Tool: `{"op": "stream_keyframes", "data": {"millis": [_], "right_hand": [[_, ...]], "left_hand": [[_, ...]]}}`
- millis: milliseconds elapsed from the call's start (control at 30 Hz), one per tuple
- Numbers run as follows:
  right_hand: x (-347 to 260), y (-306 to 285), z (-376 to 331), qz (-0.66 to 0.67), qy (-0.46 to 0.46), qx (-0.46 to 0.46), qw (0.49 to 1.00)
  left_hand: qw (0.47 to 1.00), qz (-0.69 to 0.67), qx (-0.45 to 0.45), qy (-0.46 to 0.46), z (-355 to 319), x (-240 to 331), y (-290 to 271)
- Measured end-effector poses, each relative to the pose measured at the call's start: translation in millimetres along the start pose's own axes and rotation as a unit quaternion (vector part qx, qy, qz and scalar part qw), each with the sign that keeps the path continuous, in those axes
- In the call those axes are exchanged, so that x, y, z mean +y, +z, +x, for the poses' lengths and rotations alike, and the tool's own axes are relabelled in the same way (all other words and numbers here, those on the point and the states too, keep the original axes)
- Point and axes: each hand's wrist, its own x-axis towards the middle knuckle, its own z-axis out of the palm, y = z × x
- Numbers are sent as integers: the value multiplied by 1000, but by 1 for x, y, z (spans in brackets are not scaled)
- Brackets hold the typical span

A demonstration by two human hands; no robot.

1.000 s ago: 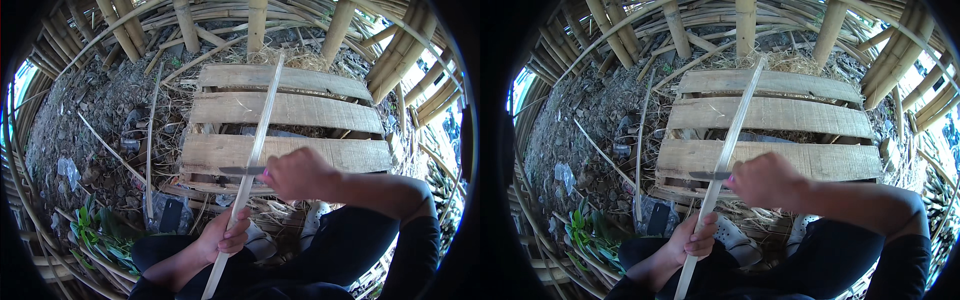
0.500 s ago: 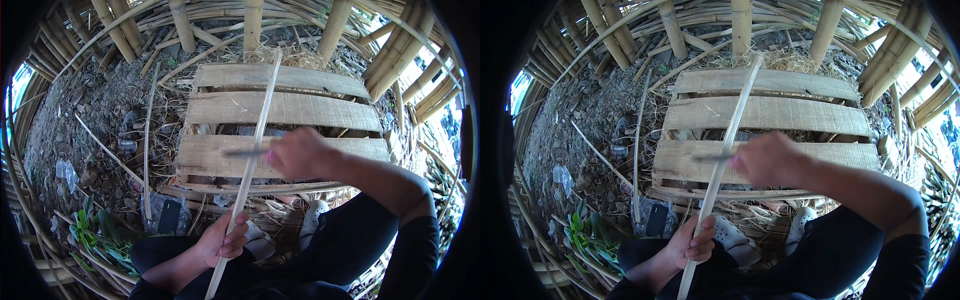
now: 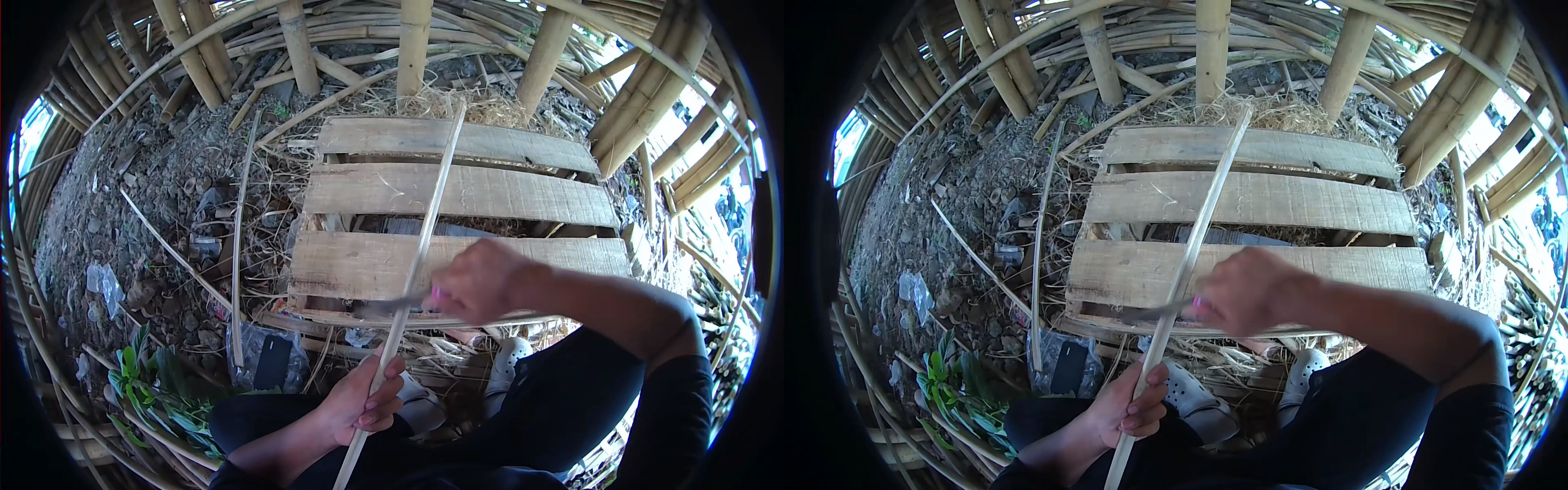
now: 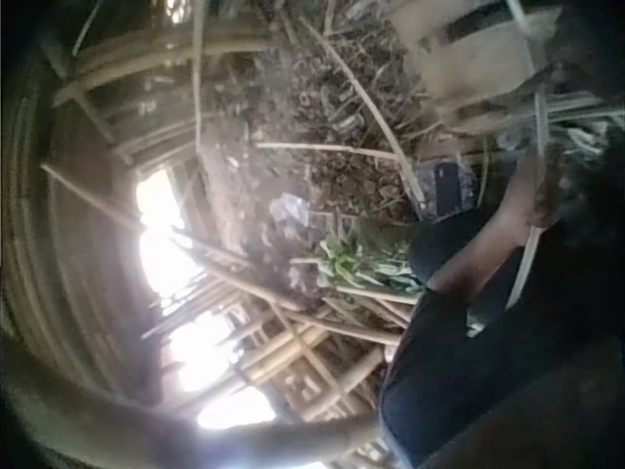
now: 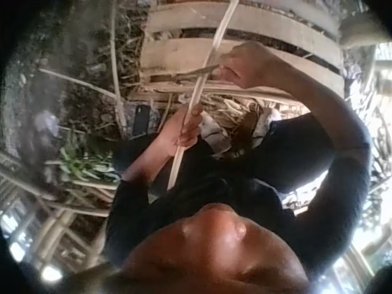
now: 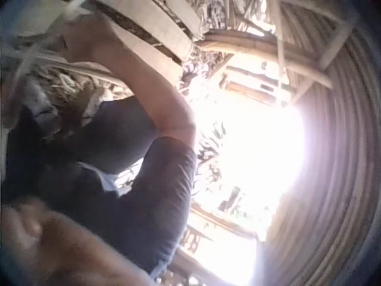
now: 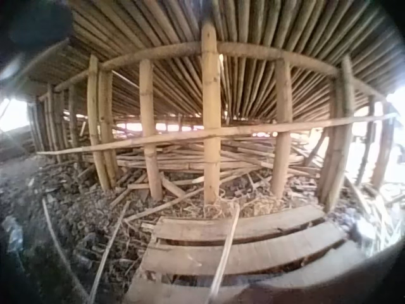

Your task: The person holds a long bamboo strip and scrapes along its surface using a knife.

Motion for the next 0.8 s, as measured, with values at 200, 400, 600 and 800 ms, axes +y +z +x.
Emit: {"op": "stream_keyframes", "data": {"millis": [200,400,600,800], "right_hand": [[17,-17,3,-7,85,12,996],[37,-9,10,-20,120,23,992],[3,-4,-3,-15,9,15,1000],[67,-13,5,-1,153,47,987]], "left_hand": [[1000,26,16,4,-2,1,2],[999,33,11,-15,-2,-3,4],[998,57,21,-7,0,-2,4],[998,48,20,-19,-3,1,2]]}}
